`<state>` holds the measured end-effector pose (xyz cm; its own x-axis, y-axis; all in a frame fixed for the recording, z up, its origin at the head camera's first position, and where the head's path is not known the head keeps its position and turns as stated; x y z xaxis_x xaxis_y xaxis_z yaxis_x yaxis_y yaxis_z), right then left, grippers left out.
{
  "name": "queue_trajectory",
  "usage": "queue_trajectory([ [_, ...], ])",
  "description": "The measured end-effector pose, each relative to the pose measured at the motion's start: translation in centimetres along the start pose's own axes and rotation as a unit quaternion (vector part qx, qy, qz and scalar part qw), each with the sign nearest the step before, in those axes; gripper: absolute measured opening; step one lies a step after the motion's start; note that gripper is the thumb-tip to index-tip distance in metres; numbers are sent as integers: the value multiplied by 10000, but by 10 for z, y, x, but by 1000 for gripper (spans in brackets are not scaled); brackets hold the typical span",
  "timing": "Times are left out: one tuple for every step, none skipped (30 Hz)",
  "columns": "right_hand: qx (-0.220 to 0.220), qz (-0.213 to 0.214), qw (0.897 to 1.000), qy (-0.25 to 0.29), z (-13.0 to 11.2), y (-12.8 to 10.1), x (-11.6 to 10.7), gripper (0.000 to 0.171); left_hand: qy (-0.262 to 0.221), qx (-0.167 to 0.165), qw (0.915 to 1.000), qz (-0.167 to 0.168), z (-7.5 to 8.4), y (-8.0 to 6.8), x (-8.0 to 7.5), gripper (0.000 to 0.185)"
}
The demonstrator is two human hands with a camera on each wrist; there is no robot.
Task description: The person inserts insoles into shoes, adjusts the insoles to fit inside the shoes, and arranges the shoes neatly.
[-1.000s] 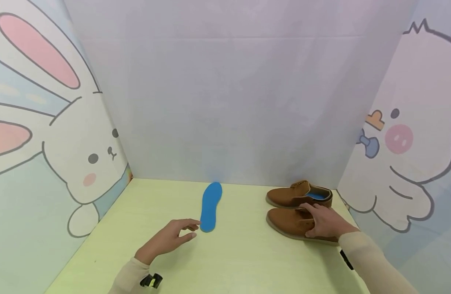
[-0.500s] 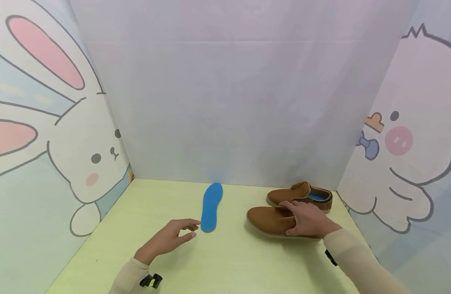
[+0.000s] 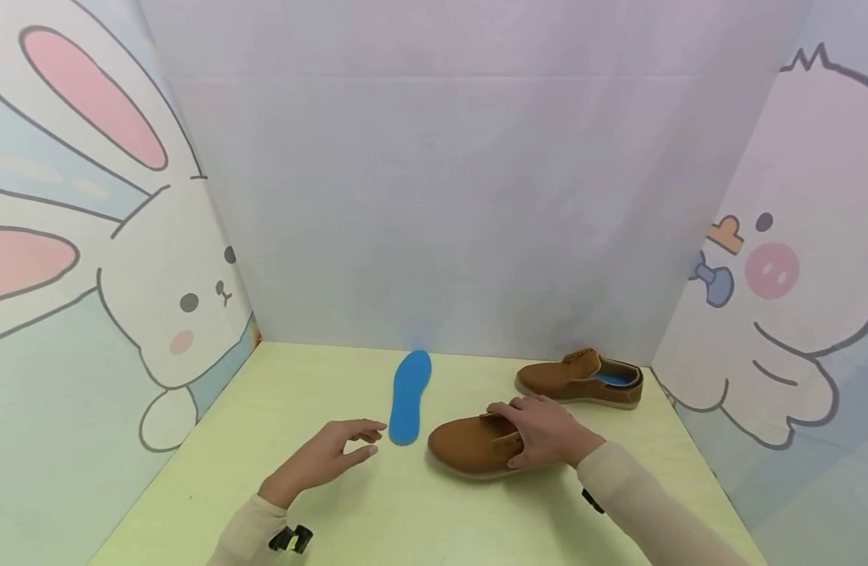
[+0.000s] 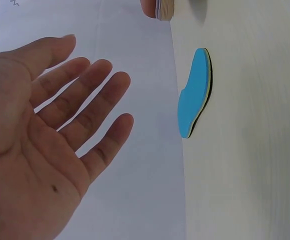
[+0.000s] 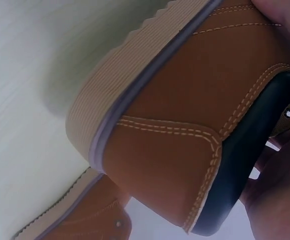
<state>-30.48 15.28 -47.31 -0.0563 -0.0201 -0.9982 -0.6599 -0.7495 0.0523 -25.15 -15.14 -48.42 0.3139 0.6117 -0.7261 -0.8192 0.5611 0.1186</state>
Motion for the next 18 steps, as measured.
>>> queue_trajectory([
  [-22, -2, 10000, 3, -2, 2, 1, 89, -9, -9, 10000, -5, 0, 0, 0, 39],
  [-36, -6, 10000, 17, -4, 4, 2, 90, -11, -21, 10000, -7, -1, 0, 0, 39],
  [-45, -17, 10000, 14, -6, 6, 3, 91, -23, -25, 10000, -15, -2, -1, 0, 40],
  [-52, -34, 10000, 49, -7, 8, 4, 92, -55, -37, 10000, -25, -3, -1, 1, 40],
  [-56, -46, 9999, 81, -9, 10, 5, 92, -68, -45, 10000, -35, -3, -1, 2, 40],
  [-51, -62, 9999, 97, -10, 11, 6, 93, -62, -55, 10000, -43, -4, -1, 3, 40],
  [-57, -64, 9999, 105, -11, 13, 7, 93, -42, -57, 10000, -50, -4, -1, 3, 40],
  [-60, -72, 9999, 108, -13, 15, 9, 93, -22, -53, 10000, -48, -4, -1, 4, 40],
  [-66, -84, 9999, 114, -14, 16, 10, 93, -3, -40, 10000, -45, -4, 0, 4, 40],
  [-75, -92, 9998, 129, -16, 18, 11, 94, 21, -32, 10000, -39, -3, 0, 4, 40],
  [-82, -96, 9998, 123, -18, 19, 13, 94, 46, -13, 10000, -33, -3, 0, 5, 39],
  [-99, -91, 9998, 127, -19, 20, 14, 94, 62, 30, 10000, -24, -2, 1, 5, 39],
  [-113, -88, 9998, 124, -21, 20, 15, 94, 62, 51, 10000, -12, -1, 1, 5, 39],
  [-125, -89, 9998, 132, -22, 21, 16, 95, 63, 79, 9999, -4, 0, 1, 5, 39],
  [-124, -101, 9998, 153, -23, 21, 17, 95, 62, 102, 9999, 0, 0, 1, 5, 39],
  [-126, -108, 9997, 173, -24, 21, 18, 95, 49, 111, 9999, -2, 1, 1, 5, 39],
  [-124, -122, 9997, 200, -25, 21, 20, 95, 50, 120, 9999, -4, 1, 1, 6, 39],
  [-115, -136, 9996, 218, -25, 21, 21, 95, 48, 127, 9999, -5, 1, 1, 6, 39],
])
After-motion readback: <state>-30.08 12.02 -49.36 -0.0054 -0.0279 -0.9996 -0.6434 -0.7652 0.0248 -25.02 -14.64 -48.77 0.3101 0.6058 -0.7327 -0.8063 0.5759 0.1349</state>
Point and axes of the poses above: each hand's wrist, its own y-axis towards the middle knuckle, its own x-axis out of the palm, z = x × y, the point moved 9 cm from there along y, towards the middle knuckle, and after that the axes turned 3 degrees about -z, right-handed, at the moved point
